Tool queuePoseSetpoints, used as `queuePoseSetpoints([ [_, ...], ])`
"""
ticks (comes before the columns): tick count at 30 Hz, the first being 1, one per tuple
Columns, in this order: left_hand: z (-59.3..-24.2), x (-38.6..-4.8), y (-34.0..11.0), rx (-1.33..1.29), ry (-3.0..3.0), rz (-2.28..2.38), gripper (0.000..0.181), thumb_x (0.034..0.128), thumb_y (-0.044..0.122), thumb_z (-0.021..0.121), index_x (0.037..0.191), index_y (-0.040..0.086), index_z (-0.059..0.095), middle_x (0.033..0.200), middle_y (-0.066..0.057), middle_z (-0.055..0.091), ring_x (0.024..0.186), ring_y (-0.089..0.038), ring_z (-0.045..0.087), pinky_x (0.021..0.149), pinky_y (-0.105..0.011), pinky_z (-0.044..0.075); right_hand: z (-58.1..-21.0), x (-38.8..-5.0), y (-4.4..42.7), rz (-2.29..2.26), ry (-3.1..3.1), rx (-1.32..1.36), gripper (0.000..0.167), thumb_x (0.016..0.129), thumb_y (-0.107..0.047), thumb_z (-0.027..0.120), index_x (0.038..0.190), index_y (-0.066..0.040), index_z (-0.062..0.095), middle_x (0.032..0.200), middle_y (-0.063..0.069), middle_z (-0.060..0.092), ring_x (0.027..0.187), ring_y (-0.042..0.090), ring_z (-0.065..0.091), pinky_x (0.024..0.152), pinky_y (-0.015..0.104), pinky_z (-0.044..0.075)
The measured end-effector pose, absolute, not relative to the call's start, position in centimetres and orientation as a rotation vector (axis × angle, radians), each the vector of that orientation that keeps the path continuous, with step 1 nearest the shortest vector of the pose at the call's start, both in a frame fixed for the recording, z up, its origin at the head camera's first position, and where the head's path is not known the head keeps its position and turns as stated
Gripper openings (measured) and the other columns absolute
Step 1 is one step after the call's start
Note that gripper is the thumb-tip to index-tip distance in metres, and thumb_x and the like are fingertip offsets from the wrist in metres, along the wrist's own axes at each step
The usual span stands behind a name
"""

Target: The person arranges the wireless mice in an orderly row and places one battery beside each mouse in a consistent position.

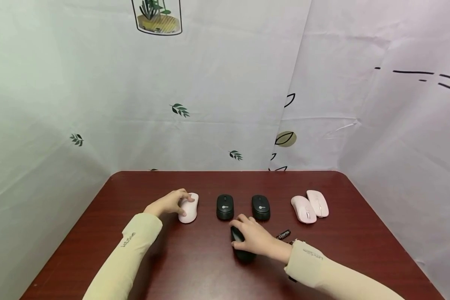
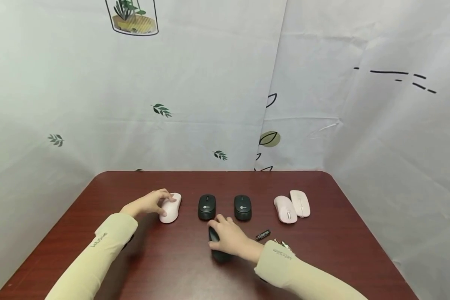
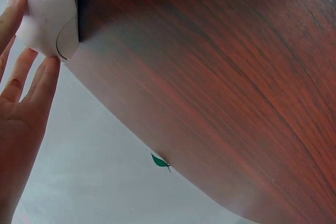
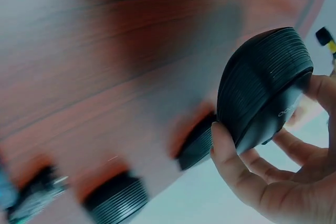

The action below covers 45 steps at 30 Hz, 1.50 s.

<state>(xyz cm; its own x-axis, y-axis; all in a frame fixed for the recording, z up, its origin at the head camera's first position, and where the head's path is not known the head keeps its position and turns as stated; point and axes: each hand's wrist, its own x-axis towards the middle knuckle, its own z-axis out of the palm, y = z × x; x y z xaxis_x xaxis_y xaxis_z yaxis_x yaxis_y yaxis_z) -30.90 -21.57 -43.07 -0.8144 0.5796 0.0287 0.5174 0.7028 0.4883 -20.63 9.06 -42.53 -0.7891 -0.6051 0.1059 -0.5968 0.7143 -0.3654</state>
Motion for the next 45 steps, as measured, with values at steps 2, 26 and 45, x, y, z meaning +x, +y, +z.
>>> queuePoseSetpoints([
  [2, -43.1, -30.9, -21.5, 0.887, 2.77, 0.757, 0.039, 0.0678, 0.002, 0.08, 0.104, -0.002, 0.068, 0.114, -0.021, 0.057, 0.11, -0.041, 0.053, 0.086, -0.044, 0.049, -42.4, -20.5, 7.9, -0.606, 2.882, -1.034, 0.042, 0.079, -0.024, 0.072, 0.118, -0.011, 0.06, 0.11, 0.007, 0.054, 0.082, 0.018, 0.046, 0.065, 0.026, 0.042],
  [26, -43.2, -31.2, -21.5, 0.842, 2.729, 0.768, 0.042, 0.0715, 0.004, 0.079, 0.111, -0.001, 0.066, 0.113, -0.019, 0.056, 0.111, -0.039, 0.052, 0.088, -0.045, 0.049, -42.2, -20.4, -3.3, -0.489, 2.846, -1.096, 0.038, 0.08, -0.035, 0.068, 0.111, -0.013, 0.064, 0.107, 0.002, 0.061, 0.091, 0.014, 0.059, 0.084, 0.028, 0.046],
  [45, -42.8, -31.0, -21.9, 0.869, 2.724, 0.766, 0.039, 0.0704, 0.003, 0.079, 0.107, -0.001, 0.066, 0.113, -0.02, 0.056, 0.112, -0.041, 0.052, 0.088, -0.048, 0.048, -43.6, -20.0, -9.3, -0.16, 2.912, -0.739, 0.053, 0.077, -0.049, 0.07, 0.124, -0.028, 0.057, 0.103, 0.004, 0.063, 0.089, 0.026, 0.059, 0.07, 0.026, 0.047],
])
